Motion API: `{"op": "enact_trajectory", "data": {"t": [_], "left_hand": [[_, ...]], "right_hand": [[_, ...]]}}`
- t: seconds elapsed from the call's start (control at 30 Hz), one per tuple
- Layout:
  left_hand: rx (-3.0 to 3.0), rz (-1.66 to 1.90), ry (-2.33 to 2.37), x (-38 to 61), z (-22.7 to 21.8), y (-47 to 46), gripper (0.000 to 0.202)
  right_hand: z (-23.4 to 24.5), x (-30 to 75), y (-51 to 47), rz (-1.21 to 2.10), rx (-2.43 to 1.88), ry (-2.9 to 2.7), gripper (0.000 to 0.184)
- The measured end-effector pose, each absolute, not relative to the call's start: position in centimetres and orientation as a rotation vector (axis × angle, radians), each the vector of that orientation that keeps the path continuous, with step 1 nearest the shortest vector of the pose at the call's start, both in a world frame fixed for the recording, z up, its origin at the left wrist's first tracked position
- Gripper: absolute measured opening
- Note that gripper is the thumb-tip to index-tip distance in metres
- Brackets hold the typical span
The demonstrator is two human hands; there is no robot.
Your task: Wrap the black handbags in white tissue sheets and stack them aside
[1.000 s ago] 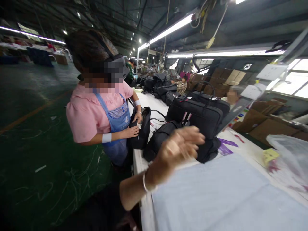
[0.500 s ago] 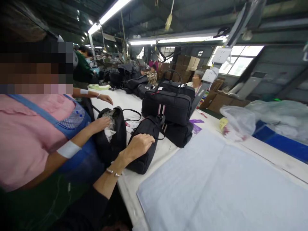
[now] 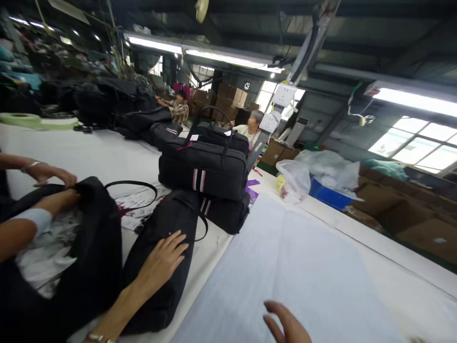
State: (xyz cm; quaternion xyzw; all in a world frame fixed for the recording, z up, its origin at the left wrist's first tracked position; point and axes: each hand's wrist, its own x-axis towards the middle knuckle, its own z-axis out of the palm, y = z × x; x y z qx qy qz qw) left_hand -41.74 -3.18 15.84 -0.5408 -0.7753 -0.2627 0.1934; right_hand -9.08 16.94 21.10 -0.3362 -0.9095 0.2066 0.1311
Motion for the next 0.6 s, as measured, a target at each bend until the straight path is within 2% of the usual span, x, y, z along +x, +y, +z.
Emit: {"op": "enact_trajectory", "data": {"t": [0.07,0.2,0.3,0.47,0.6], "left_hand": [[-1.498,-0.736,-2.159,-41.9,14.9,-3.4,0.028],[-1.456,-0.742,-2.113,-41.9,14.4,-3.3,0.029],[-1.428,-0.732,-2.138,-41.6,13.9,-3.1,0.032],[-1.37,-0.754,-2.154,-41.3,12.6,-3.1,0.03],[-1.326,-0.762,-2.062,-41.4,11.9,-2.9,0.029]], "right_hand": [[25.0,-13.4,20.3,0.568,-0.907,-2.67,0.041],[34.6,-26.7,25.7,0.441,-0.689,-2.664,0.041],[39.8,-36.3,29.0,0.359,-0.607,-2.574,0.042],[42.9,-47.4,33.7,0.339,-0.688,-2.374,0.052],[42.0,-52.3,34.2,0.68,-0.517,-2.389,0.063]]}}
